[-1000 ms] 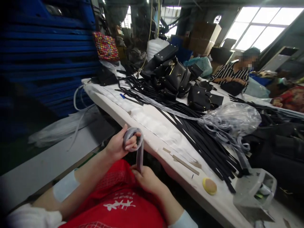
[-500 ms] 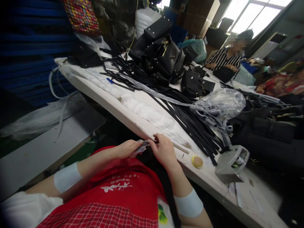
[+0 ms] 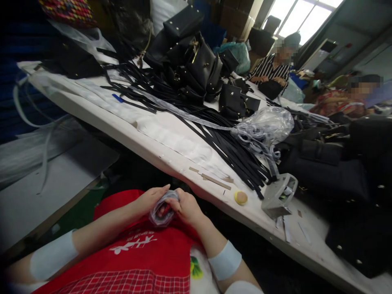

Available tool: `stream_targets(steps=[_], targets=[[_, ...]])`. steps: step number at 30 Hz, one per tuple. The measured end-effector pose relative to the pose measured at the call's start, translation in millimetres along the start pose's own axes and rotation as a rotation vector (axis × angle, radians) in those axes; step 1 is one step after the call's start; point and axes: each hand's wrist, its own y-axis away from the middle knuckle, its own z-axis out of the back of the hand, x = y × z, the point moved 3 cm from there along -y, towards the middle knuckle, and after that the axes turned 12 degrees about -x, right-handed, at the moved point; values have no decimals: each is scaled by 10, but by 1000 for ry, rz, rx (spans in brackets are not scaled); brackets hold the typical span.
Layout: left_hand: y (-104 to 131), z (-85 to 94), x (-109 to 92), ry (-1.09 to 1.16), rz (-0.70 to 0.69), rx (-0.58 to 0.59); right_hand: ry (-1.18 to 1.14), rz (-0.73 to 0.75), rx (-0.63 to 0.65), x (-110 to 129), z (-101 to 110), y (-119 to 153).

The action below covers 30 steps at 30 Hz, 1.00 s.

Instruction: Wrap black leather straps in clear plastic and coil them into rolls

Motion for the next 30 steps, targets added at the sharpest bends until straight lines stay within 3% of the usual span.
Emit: stream_targets(steps=[2, 5, 8, 10, 12, 14, 16, 21, 30], targets=[[-2, -26, 3, -221, -256, -155, 79, -84, -5, -83, -15, 28], [60, -118, 57, -447, -430, -126, 63, -158, 54, -170, -6, 116], [106, -164, 141, -488, -388, -45, -35, -68, 132, -248, 188, 173], [113, -160, 167, -462, -368, -46, 22, -27, -74, -368, 499, 137], [105, -151, 177, -438, -361, -62, 237, -36, -403, -544, 850, 82], [92, -150, 182, -424, -354, -75, 469, -37, -577, -727, 1079, 35], [80, -153, 190, -418, -337, -81, 590, -16, -596, -897, 1162, -4], [52, -149, 225, -398, -297, -95, 603, -10, -603, -1143, 1146, -28], [17, -115, 205, -400, -276, -125, 575, 10, -557, -1147, 1219, -37]])
